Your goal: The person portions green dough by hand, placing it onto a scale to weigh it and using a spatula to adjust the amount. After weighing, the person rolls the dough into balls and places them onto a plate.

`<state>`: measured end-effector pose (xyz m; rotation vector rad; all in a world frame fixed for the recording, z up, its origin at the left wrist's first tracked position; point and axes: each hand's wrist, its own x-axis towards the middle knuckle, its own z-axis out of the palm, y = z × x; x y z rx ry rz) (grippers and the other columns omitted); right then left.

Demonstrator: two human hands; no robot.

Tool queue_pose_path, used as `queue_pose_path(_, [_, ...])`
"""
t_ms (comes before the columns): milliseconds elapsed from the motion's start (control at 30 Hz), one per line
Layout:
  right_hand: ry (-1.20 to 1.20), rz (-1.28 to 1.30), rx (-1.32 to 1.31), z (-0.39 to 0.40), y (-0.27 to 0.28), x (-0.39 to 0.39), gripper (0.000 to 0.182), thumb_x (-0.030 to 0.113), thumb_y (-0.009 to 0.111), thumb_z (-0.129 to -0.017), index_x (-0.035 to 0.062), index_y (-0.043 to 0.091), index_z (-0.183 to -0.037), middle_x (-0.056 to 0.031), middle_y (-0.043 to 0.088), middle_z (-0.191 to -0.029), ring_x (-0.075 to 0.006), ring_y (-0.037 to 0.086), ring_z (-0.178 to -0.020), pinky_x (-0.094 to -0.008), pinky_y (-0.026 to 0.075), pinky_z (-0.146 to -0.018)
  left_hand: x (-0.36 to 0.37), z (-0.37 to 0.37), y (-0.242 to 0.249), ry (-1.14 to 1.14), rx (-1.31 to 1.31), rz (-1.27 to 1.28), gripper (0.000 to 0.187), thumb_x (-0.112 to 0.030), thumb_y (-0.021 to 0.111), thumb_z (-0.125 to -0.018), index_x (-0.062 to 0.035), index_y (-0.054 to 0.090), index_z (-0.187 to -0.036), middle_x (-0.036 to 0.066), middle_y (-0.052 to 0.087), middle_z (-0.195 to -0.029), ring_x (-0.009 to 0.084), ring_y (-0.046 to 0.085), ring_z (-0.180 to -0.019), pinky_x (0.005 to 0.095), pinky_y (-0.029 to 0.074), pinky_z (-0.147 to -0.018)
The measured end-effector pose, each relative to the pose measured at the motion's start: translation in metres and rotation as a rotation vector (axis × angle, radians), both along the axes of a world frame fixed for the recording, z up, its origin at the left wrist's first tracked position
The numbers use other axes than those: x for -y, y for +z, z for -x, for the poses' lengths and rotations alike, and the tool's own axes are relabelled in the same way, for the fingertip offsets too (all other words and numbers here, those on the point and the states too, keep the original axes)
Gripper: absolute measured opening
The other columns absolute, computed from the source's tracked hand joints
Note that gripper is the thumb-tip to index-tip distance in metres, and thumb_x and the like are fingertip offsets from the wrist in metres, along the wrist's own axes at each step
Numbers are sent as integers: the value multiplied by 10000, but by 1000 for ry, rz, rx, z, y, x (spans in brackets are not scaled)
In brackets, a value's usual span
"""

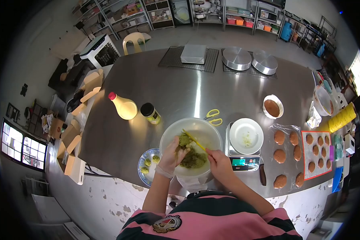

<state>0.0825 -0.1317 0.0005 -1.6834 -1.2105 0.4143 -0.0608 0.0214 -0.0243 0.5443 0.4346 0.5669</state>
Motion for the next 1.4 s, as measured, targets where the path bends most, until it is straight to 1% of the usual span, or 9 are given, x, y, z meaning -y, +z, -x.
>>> queue_pose_path(167, [10, 8, 98, 5, 5, 2, 244, 22, 564, -800, 38, 625, -1036, -157, 596, -839, -347, 593, -716, -391, 487, -629, 3, 0, 1, 13, -159, -40, 356, -299, 394, -981, -27, 463, -1201, 81, 543, -1131, 158, 549, -959, 284, 481, -788])
queue_pose_path(333, [32, 51, 379, 4, 1, 8, 274, 25, 586, -756, 41, 638, -1024, -118, 605, -813, -289, 610, -691, -363, 502, -597, 3, -3, 1, -21, -275, -187, 319, -276, 399, -981, -42, 482, -1182, 52, 543, -1117, 130, 536, -942, 272, 459, -762])
queue_pose_path(567, [0, 81, 398, 8, 2, 15, 281, 16, 590, -745, 45, 645, -1019, -121, 604, -805, -283, 606, -684, -363, 500, -590, 7, -10, -6, 39, -333, -245, 299, -218, 390, -981, -16, 488, -1179, 54, 552, -1084, 131, 534, -927, 277, 455, -773])
queue_pose_path(633, [-51, 103, 221, 7, 8, 17, 233, 5, 595, -759, 27, 657, -982, -137, 603, -785, -283, 600, -679, -354, 489, -589, 3, -11, -19, 63, -303, -241, 299, -216, 392, -980, -16, 486, -1182, 53, 550, -1088, 131, 536, -926, 275, 455, -778])
queue_pose_path(767, [-84, 62, 15, -4, 6, 20, 200, 5, 591, -787, 8, 660, -975, -150, 608, -776, -277, 599, -674, -336, 477, -598, 1, -12, -11, 120, -141, -106, 340, -261, 437, -954, -34, 490, -1201, 47, 548, -1120, 152, 520, -974, 303, 445, -808])
queue_pose_path(833, [-142, 78, -98, -5, 15, 20, 208, 17, 587, -791, 4, 654, -987, -187, 620, -786, -326, 611, -678, -361, 491, -627, 1, -13, 2, 122, -90, -36, 371, -290, 430, -952, -36, 490, -1215, 48, 553, -1126, 163, 514, -986, 316, 435, -829])
queue_pose_path(1133, [-95, 82, -16, -4, 9, 18, 234, 18, 578, -800, 31, 651, -1022, -164, 613, -808, -310, 614, -682, -356, 496, -613, 4, -20, -1, 59, 70, 242, 435, -384, 407, -944, -43, 531, -1183, 74, 571, -1112, 196, 503, -928, 370, 416, -807])
queue_pose_path(1233, [-107, 43, 38, 0, 7, 18, 230, 28, 585, -798, 46, 656, -1017, -145, 610, -798, -304, 614, -671, -358, 500, -595, 2, -21, -12, -57, 225, 339, 427, -377, 417, -938, -44, 515, -1186, 127, 543, -1166, 261, 512, -1015, 392, 429, -840])
queue_pose_path(1400, [-122, 28, 127, 1, 6, 18, 234, 38, 586, -794, 60, 654, -1017, -127, 609, -797, -304, 611, -661, -368, 500, -580, 6, -36, -10, 136, 75, 355, 401, -332, 441, -936, 1, 511, -1149, 188, 526, -1160, 340, 471, -1135, 451, 386, -991])
